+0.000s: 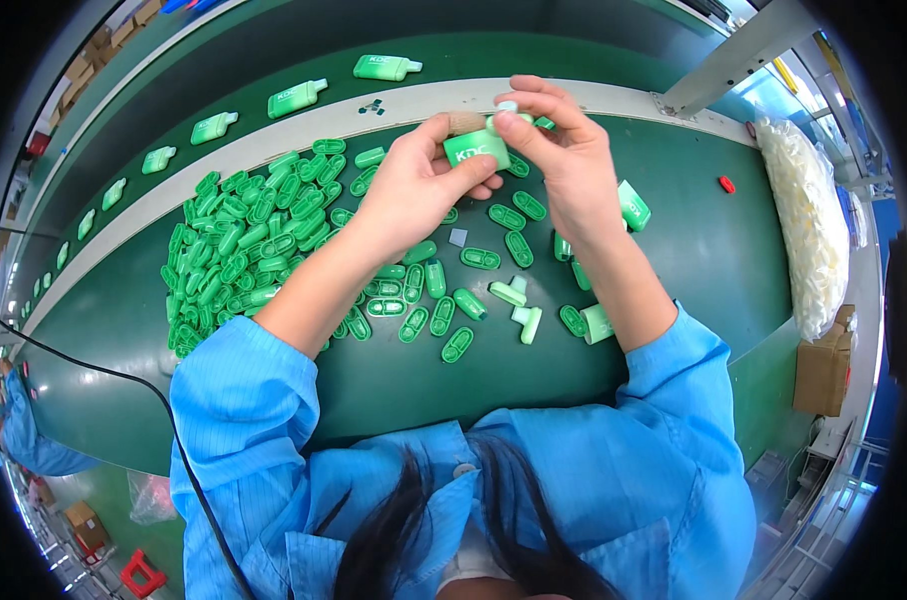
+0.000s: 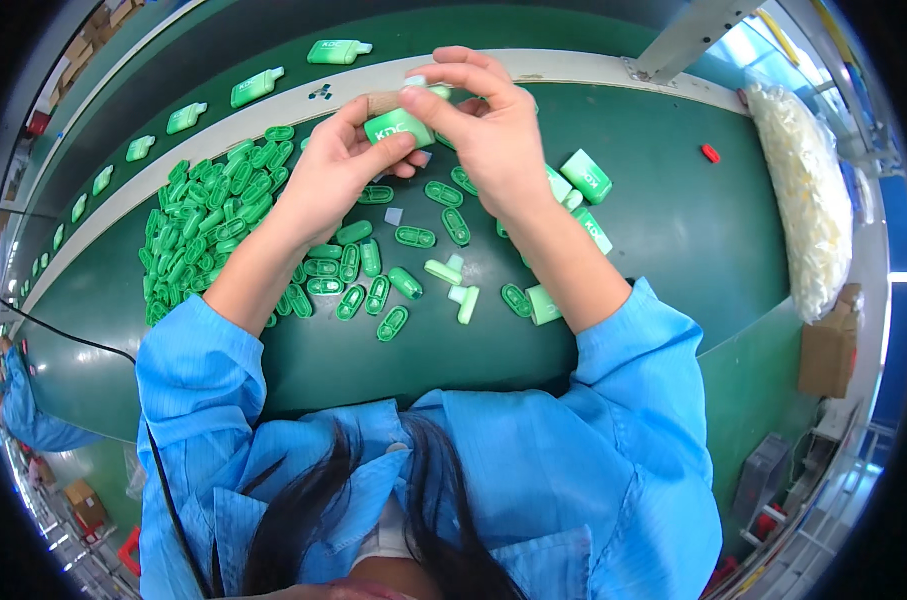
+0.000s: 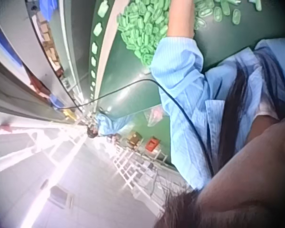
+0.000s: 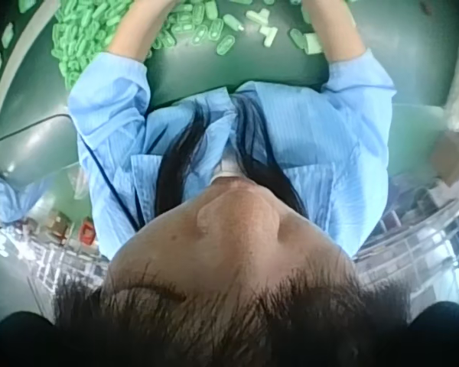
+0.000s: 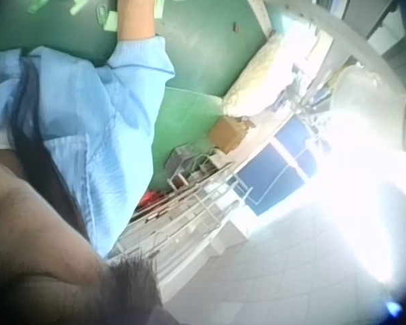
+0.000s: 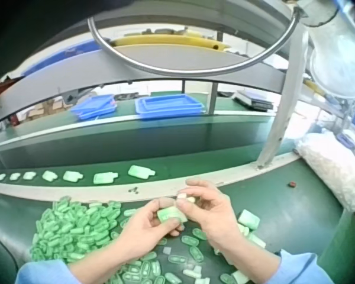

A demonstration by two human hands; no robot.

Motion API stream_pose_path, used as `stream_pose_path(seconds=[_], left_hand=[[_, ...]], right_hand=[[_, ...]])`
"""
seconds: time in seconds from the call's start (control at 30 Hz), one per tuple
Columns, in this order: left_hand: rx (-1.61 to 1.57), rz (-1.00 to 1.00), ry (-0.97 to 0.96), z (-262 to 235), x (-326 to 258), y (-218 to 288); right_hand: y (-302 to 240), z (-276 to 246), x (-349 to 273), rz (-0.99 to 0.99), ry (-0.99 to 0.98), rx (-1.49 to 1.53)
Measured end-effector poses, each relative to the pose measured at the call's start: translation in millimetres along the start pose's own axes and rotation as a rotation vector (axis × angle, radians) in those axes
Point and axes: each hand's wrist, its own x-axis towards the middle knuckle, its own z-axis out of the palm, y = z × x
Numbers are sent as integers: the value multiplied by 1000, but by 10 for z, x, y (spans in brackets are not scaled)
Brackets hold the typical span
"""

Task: The person assembles green plastic capsule components by hand on a green workbench. They pick up the two halves of the capsules, press them together to form a complete unit, and place the finished items into a pile.

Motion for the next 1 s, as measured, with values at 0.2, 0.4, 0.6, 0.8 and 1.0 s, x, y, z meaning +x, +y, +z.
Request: stream_pose_path(seconds=[0.2, 0.4, 0.6, 0.8, 1.0], left_hand=[[-190, -31, 46, 110, -95, 132], [-92, 0, 76, 21, -174, 35], [9, 56, -30, -113, -105, -10], [236, 83, -76, -135, -64, 90], [484, 198, 9, -27, -152, 88]], right_hand=[[-94, -130, 16, -111, -81, -251], [-133, -163, -13, 246, -252, -10], [-119, -211, -10, 374, -291, 32], [-224, -232, 21, 305, -283, -146], [-290, -276, 56, 285, -385, -202]])
